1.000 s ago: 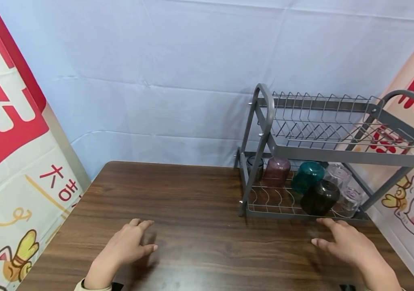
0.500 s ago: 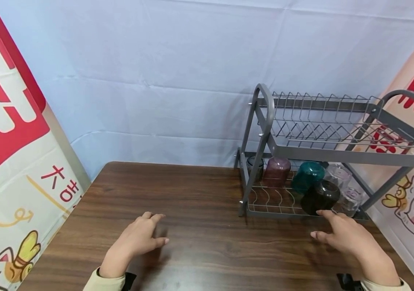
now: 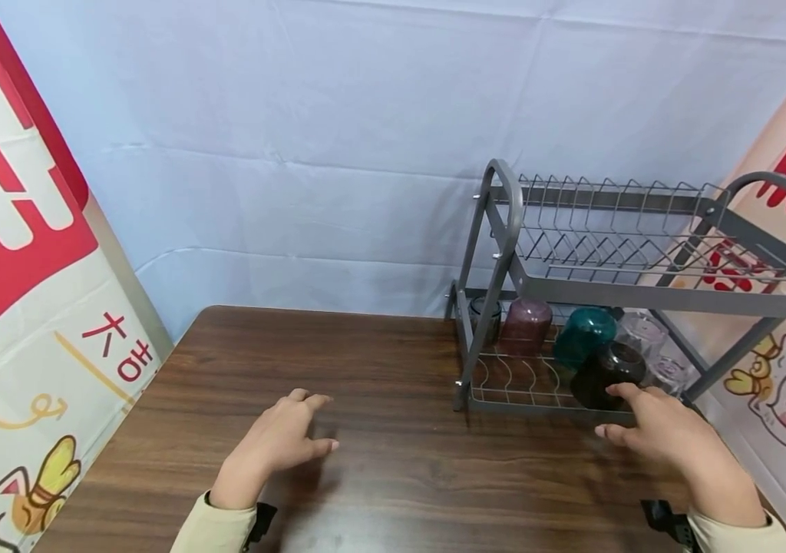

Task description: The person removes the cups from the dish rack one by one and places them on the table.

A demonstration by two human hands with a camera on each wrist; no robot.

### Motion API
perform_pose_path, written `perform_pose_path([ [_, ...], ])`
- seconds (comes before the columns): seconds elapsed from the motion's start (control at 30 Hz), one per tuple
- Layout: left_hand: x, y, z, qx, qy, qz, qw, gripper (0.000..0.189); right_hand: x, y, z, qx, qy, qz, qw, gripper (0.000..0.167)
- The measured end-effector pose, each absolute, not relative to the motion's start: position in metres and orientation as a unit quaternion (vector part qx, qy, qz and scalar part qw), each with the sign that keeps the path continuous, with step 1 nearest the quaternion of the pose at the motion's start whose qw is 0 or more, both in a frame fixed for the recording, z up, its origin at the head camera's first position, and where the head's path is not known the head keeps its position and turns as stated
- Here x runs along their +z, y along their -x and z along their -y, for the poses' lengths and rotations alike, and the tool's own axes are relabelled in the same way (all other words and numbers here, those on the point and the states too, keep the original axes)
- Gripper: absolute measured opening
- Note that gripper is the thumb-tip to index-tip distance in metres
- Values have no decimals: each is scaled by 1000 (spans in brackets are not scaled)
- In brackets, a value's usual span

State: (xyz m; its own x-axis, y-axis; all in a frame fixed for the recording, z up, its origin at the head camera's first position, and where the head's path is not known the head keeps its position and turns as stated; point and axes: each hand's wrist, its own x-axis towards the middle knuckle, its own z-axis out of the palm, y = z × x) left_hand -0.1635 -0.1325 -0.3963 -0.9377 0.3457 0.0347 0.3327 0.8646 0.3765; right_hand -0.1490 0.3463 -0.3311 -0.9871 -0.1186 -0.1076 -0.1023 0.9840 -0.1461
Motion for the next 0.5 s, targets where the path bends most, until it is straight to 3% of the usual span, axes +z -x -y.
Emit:
perform_pose_path([
  [0.5, -396, 169, 117, 181, -192, -965, 1, 61, -315, 153, -339, -62, 42, -997, 22, 76],
])
